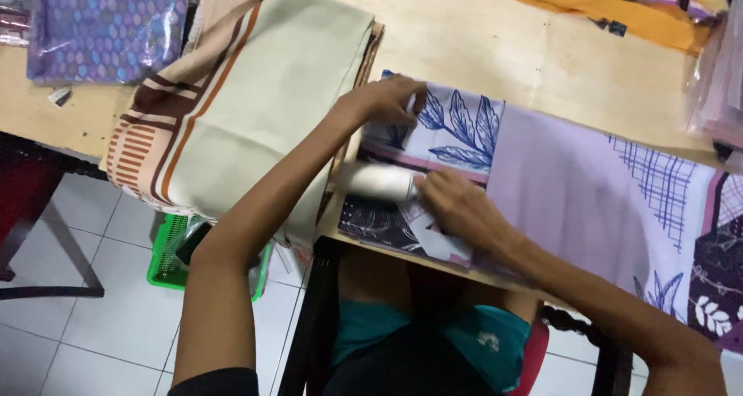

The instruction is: The person uses a white cylindrical roller to smooth and roll a piece of patterned fabric on a wooden table. They repeatedly roll the fabric back and forth, then fold it and continue rolling to create a tight roll.

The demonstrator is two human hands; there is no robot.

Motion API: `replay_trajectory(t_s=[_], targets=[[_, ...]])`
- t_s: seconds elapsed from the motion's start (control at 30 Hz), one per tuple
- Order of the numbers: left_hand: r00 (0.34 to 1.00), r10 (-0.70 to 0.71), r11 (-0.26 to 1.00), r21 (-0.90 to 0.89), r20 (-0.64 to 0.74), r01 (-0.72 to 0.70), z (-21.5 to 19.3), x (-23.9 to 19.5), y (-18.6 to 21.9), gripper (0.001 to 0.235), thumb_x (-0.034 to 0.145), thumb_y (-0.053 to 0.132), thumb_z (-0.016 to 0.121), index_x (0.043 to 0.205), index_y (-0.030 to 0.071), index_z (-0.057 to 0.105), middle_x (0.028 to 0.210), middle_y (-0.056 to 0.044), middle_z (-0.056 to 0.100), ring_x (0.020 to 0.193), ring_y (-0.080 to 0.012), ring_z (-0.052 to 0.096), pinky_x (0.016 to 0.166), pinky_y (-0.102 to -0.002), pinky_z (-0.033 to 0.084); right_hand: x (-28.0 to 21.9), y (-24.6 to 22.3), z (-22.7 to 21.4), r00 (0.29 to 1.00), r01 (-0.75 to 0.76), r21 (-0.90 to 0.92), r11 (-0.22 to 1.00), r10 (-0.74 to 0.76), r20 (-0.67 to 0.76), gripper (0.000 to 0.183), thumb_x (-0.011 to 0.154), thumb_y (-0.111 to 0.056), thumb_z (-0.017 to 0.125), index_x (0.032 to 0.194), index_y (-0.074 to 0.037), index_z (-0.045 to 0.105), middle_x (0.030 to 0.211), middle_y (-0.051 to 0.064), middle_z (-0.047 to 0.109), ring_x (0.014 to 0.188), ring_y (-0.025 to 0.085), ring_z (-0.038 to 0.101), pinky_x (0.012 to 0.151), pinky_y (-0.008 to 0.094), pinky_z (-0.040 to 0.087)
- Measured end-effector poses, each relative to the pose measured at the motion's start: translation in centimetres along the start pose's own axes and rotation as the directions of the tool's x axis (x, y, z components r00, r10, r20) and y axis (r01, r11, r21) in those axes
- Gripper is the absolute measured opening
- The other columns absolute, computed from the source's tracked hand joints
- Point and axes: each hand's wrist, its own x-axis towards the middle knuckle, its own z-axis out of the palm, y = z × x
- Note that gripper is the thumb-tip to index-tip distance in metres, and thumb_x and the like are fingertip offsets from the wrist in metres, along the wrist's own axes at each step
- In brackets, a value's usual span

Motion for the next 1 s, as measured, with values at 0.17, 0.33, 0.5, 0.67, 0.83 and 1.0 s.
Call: replay_trajectory(t_s=[0.17,0.33,0.5,0.67,0.83,1.0], targets=[[0.988,-0.152,0.981,0.117,-0.019,0.153,1.7,-0.2,0.7,0.025,0.086,0.046,0.068,0.105,0.032,0.059,0.116,0.004,0.063,0.122,-0.028,0.059,0.106,-0.055,0.046,-4.0,-4.8,-1.6,0.997,0.072,-0.029,0.997,-0.072,-0.001,0.021,0.099,-0.019,0.056,0.116,-0.01,0.062,0.085,0.006,0.055,0.079,0.027,0.057,0.063,0.038,0.05],[0.993,-0.112,0.993,-0.024,-0.041,0.112,0.0,-3.7,4.7,0.023,0.089,0.033,0.066,0.102,0.021,0.052,0.144,-0.013,0.052,0.145,-0.0385,0.036,0.115,-0.071,0.022,-5.4,-3.2,-4.2,0.999,-0.002,0.144,0.99,-0.005,0.049,0.04,0.09,-0.01,0.072,0.125,-0.002,0.055,0.095,0.013,0.062,0.079,0.027,0.057,0.063,0.039,0.05],[0.991,-0.121,0.993,-0.018,-0.062,0.12,0.6,-4.3,5.3,0.028,0.089,0.035,0.067,0.106,0.019,0.05,0.131,-0.01,0.054,0.131,-0.0333,0.042,0.113,-0.065,0.028,-5.0,-3.3,-5.6,0.979,-0.192,0.138,0.972,0.179,0.101,0.03,0.097,-0.012,0.061,0.125,-0.002,0.056,0.112,0.019,0.064,0.095,0.032,0.062,0.073,0.041,0.056],[0.992,-0.092,0.995,-0.055,-0.087,0.087,0.9,-4.0,5.1,0.025,0.09,0.031,0.067,0.103,0.018,0.051,0.131,-0.013,0.053,0.138,-0.0366,0.038,0.115,-0.067,0.024,-9.5,-6.9,-5.3,0.991,0.01,0.062,0.998,-0.019,0.134,0.039,0.091,0.004,0.057,0.13,-0.002,0.053,0.1,0.012,0.058,0.082,0.025,0.052,0.066,0.041,0.049],[0.989,-0.129,0.989,-0.087,-0.073,0.122,1.1,-3.4,4.3,0.03,0.084,0.032,0.069,0.105,0.02,0.051,0.115,-0.006,0.052,0.111,-0.025,0.044,0.098,-0.045,0.039,-11.6,-4.1,-5.2,1.0,0.03,0.149,0.988,-0.029,-0.013,0.029,0.098,-0.011,0.061,0.125,0.0,0.058,0.113,0.021,0.066,0.098,0.035,0.065,0.08,0.045,0.055],[0.973,-0.228,0.97,-0.092,-0.045,0.223,0.6,-3.1,5.0,0.029,0.086,0.028,0.074,0.104,0.018,0.053,0.124,-0.01,0.053,0.107,-0.0252,0.049,0.094,-0.044,0.045,-9.0,-2.3,-6.1,0.965,-0.251,0.15,0.956,0.236,0.111,0.029,0.104,-0.021,0.053,0.126,-0.001,0.055,0.112,0.024,0.063,0.092,0.033,0.065,0.072,0.04,0.059]])
